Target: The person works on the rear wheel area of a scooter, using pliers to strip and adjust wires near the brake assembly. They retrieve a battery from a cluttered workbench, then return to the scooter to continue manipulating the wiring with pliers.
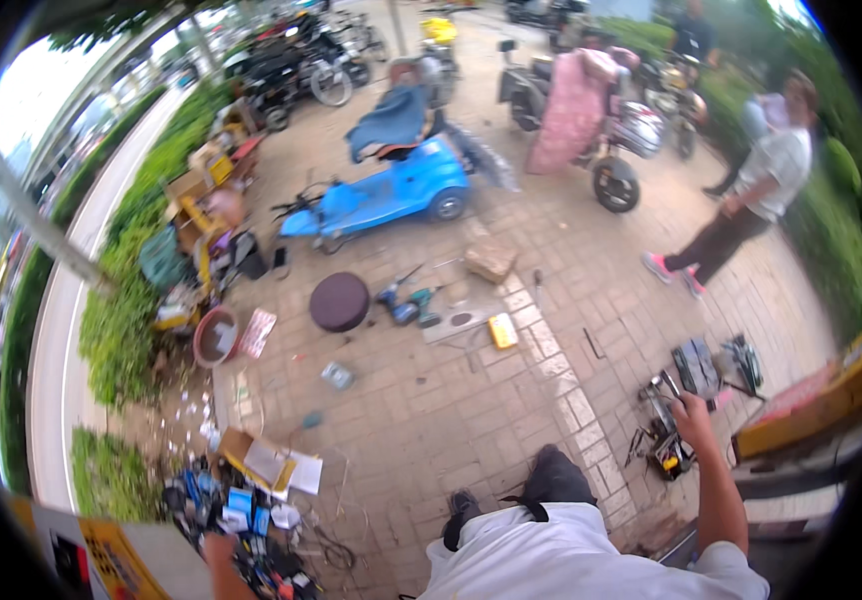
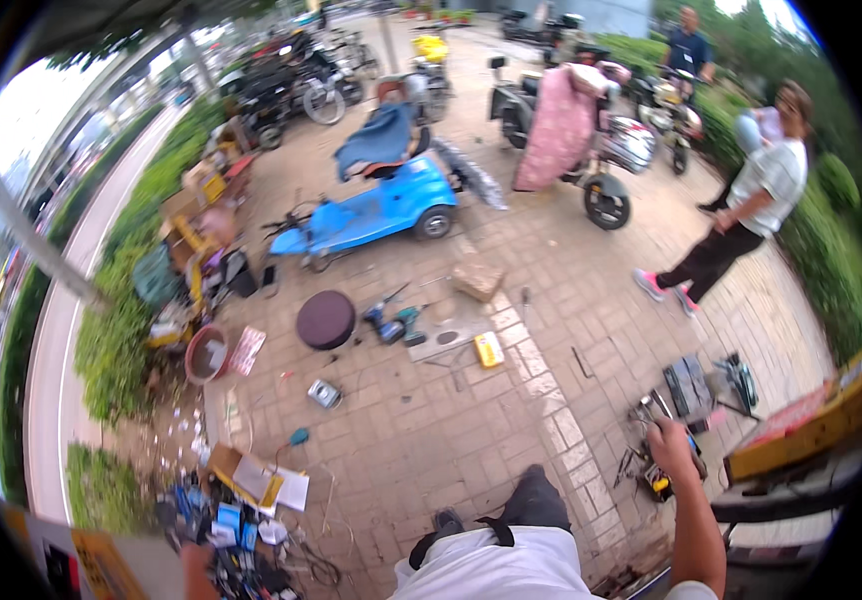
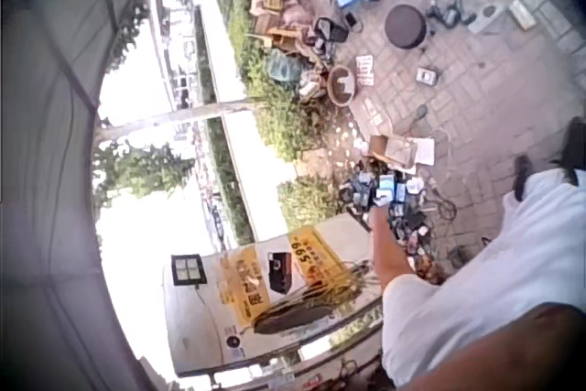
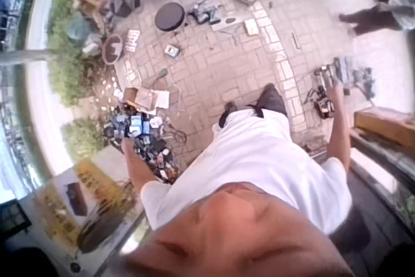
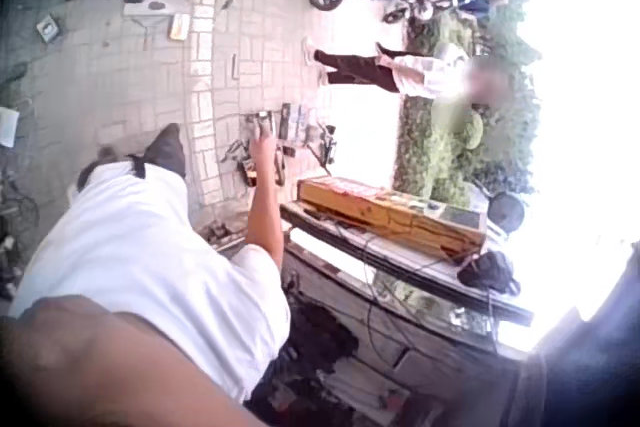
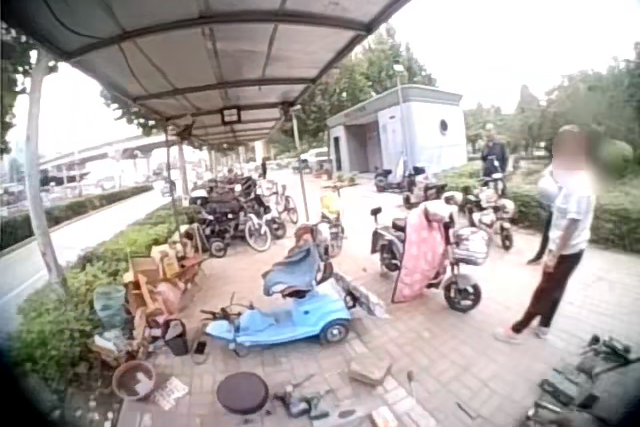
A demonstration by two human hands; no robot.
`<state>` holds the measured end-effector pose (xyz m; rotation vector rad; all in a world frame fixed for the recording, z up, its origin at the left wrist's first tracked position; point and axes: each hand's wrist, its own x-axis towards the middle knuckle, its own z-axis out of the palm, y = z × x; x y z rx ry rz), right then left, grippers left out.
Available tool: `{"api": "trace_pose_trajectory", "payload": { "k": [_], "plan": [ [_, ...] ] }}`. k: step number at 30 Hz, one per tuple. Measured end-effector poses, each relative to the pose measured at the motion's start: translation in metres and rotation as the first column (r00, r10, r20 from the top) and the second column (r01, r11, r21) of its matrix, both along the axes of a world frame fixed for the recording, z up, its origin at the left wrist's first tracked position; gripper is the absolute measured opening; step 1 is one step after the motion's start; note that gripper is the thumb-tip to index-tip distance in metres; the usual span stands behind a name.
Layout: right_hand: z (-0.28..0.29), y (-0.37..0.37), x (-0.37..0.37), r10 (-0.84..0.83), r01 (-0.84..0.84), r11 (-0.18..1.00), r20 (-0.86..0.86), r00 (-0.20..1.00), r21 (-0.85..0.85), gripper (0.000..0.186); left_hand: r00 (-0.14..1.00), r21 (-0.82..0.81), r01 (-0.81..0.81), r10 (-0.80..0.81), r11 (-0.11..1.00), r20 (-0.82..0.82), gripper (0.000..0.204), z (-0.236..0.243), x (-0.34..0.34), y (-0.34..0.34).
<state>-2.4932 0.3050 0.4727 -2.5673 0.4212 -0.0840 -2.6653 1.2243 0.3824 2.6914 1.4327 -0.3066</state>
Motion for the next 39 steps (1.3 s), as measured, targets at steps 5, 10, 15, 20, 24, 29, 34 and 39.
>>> {"api": "trace_pose_trajectory", "payload": {
  "k": [5,10,15,20,24,29,34,39],
  "plan": [
    [-0.063,0.033,0.060,-0.075,0.099,0.880,-0.070,0.995,0.465,0.025,0.937,-0.854,0.238,-0.340,0.463,0.076,0.031,-0.098,0.201,-0.301],
    [-0.077,0.061,0.133,0.139,-0.085,0.784,-0.040,0.990,0.615,0.023,0.922,-0.949,0.005,-0.366,-0.314,0.126,0.047,-0.022,0.364,-0.605],
    [-0.055,0.028,0.230,0.377,-0.325,0.764,0.023,0.926,0.557,0.021,0.992,-0.728,-0.044,-0.117,-0.684,0.049,0.040,-0.006,0.473,-0.710],
    [-0.061,-0.044,0.342,0.362,-0.283,0.717,0.007,0.932,0.637,0.030,0.989,-0.781,-0.066,0.064,-0.621,-0.135,0.031,0.001,0.557,-0.761],
    [-0.072,-0.074,0.442,0.230,-0.303,0.804,0.203,0.952,0.512,0.049,0.916,-0.828,0.106,0.379,-0.551,-0.135,0.032,0.021,0.648,-0.793],
    [-0.070,-0.091,0.548,0.364,-0.313,0.500,0.132,0.922,0.807,0.047,0.834,-0.878,0.240,0.551,-0.415,-0.033,0.035,0.034,0.786,-0.851],
    [-0.071,-0.131,0.645,0.046,-0.210,0.435,0.211,0.976,0.875,0.056,0.859,-0.861,0.359,0.488,-0.361,0.153,0.038,0.044,0.895,-0.927],
    [-0.046,-0.180,0.766,0.101,-0.102,0.293,0.075,0.992,0.951,0.055,0.840,-0.859,0.390,0.511,-0.331,0.184,0.037,0.041,1.009,-0.973]
  ]
}}
